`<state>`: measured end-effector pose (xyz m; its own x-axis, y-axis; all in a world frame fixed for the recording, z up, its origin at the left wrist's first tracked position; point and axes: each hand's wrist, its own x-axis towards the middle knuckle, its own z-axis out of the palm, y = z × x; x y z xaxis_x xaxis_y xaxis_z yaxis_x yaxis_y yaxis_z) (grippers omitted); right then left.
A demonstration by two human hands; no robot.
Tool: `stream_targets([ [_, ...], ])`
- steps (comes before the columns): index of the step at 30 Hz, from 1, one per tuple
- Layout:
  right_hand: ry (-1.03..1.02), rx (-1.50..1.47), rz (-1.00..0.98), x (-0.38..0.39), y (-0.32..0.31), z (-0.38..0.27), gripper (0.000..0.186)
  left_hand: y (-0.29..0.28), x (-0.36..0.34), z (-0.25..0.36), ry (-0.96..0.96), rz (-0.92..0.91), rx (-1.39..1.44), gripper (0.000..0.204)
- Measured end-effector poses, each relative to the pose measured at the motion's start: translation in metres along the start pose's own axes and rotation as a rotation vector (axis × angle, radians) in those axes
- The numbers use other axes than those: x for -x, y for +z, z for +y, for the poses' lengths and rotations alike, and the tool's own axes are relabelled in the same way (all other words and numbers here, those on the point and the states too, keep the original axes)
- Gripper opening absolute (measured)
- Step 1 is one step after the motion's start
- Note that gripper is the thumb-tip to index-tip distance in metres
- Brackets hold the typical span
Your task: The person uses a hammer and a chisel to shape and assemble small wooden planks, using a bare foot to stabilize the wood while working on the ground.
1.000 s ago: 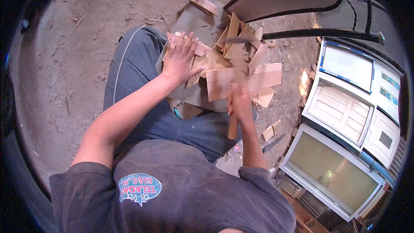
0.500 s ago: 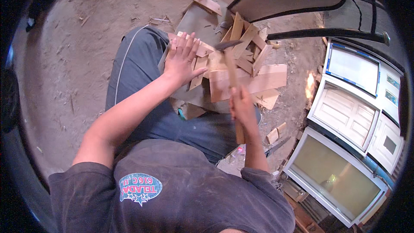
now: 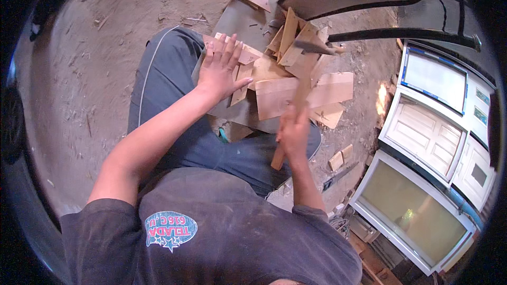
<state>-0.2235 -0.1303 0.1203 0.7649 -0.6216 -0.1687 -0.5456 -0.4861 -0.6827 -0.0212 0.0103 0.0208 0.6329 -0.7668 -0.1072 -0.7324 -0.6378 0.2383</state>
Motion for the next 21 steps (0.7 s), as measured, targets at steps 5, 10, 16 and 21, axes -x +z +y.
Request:
stream_targets([
  [5, 0.132, 0.134, -0.253, -0.006, -0.013, -0.04, 0.033, 0.007, -0.001, -0.003, 0.008, 0.068, 0.017, 0.109],
  [10, 0.096, 0.074, -0.095, 0.002, -0.002, -0.025, 0.031, 0.012, 0.002, -0.002, 0.033, 0.102, 0.056, 0.111],
  [16, 0.103, 0.123, -0.237, -0.013, -0.026, -0.034, 0.031, 0.009, -0.003, -0.001, 0.017, 0.057, 0.031, 0.111],
  [21, -0.087, 0.124, -0.096, -0.012, -0.009, -0.014, 0.029, 0.012, 0.0, 0.0, 0.023, 0.103, 0.071, 0.112],
])
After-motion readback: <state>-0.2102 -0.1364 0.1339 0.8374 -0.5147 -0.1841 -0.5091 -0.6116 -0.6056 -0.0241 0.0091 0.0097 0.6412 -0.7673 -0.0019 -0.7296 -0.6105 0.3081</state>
